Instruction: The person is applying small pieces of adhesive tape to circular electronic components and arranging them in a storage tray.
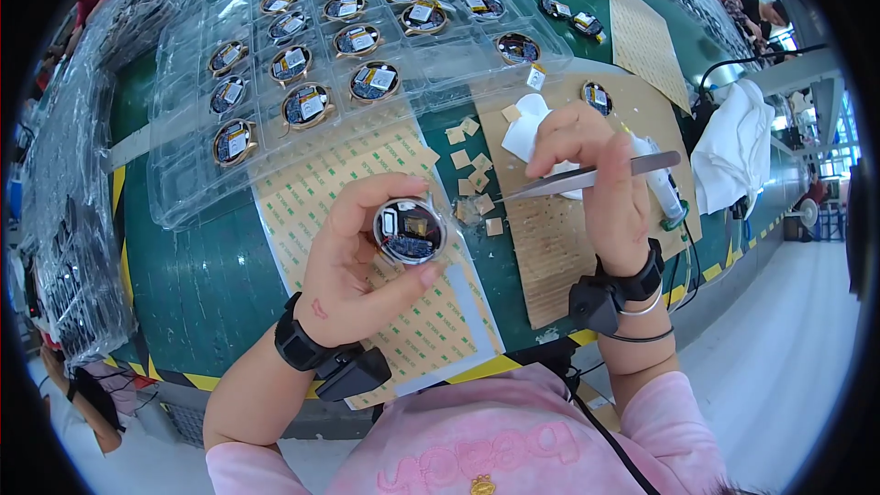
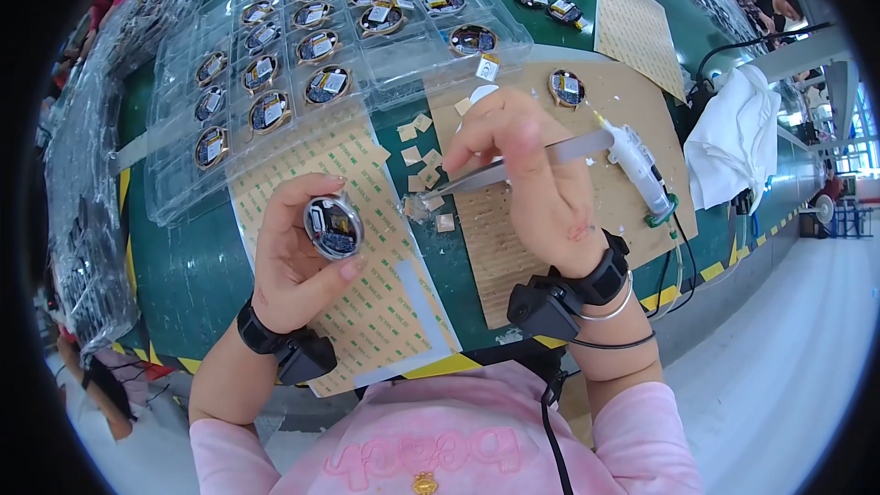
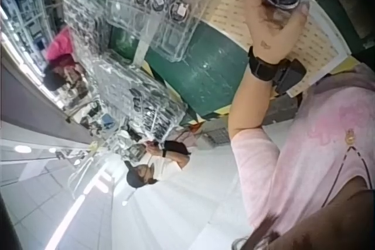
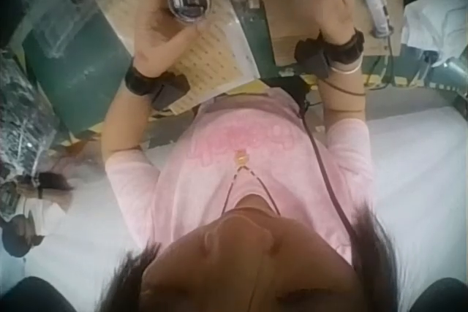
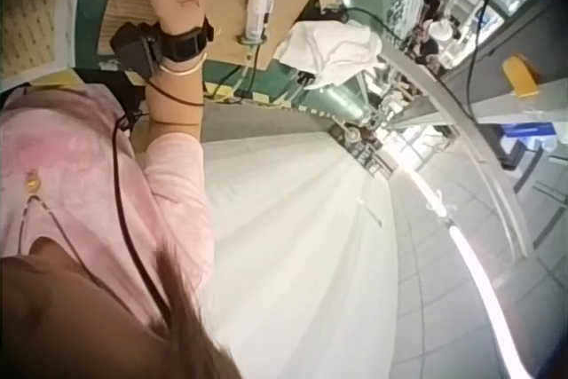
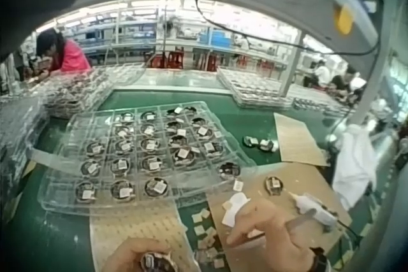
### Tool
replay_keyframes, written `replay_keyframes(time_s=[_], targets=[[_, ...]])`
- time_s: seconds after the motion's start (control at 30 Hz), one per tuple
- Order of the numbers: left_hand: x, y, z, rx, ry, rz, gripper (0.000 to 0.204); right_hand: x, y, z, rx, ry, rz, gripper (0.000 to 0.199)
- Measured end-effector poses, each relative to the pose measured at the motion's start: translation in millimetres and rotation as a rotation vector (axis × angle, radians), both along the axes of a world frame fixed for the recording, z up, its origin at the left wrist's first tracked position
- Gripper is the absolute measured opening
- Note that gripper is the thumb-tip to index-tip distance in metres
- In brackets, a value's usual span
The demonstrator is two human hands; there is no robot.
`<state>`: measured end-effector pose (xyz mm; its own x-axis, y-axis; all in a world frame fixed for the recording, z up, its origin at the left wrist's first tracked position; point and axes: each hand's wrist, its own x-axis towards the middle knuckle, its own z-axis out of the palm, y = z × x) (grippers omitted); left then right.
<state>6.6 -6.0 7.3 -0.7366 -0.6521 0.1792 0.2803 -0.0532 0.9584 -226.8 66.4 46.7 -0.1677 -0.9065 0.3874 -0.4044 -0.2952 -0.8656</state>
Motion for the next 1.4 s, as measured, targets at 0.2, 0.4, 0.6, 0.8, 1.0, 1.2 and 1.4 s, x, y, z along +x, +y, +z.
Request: replay_keyframes(time_s=[0.2,0.4,0.6,0.8,1.0,1.2,1.4], targets=[[-1.0,0.1,10.2,0.14,-0.158,0.19,0.054,-0.6,5.8,-5.4,0.13,-0.233,0.238,0.039],[-0.6,-3.3,3.5,0.152,-0.19,0.207,0.049,28.4,8.1,12.6,0.37,0.014,0.593,0.012],[-5.8,-11.9,-3.3,0.046,-0.201,0.229,0.046,75.4,20.4,-9.2,0.351,-0.06,0.879,0.013],[-6.1,-13.8,-6.0,-0.002,-0.174,0.274,0.042,91.8,23.7,-17.3,0.33,0.057,0.938,0.01],[-4.6,-18.2,-13.9,-0.12,-0.239,0.352,0.042,98.7,35.7,-10.7,0.44,0.091,0.762,0.01],[-7.4,-17.1,-14.4,-0.08,-0.209,0.371,0.043,101.3,48.0,-14.2,0.497,0.062,0.671,0.008],[-9.3,-16.0,-13.7,-0.077,-0.18,0.377,0.042,99.6,51.5,-20.5,0.555,-0.003,0.643,0.011]])
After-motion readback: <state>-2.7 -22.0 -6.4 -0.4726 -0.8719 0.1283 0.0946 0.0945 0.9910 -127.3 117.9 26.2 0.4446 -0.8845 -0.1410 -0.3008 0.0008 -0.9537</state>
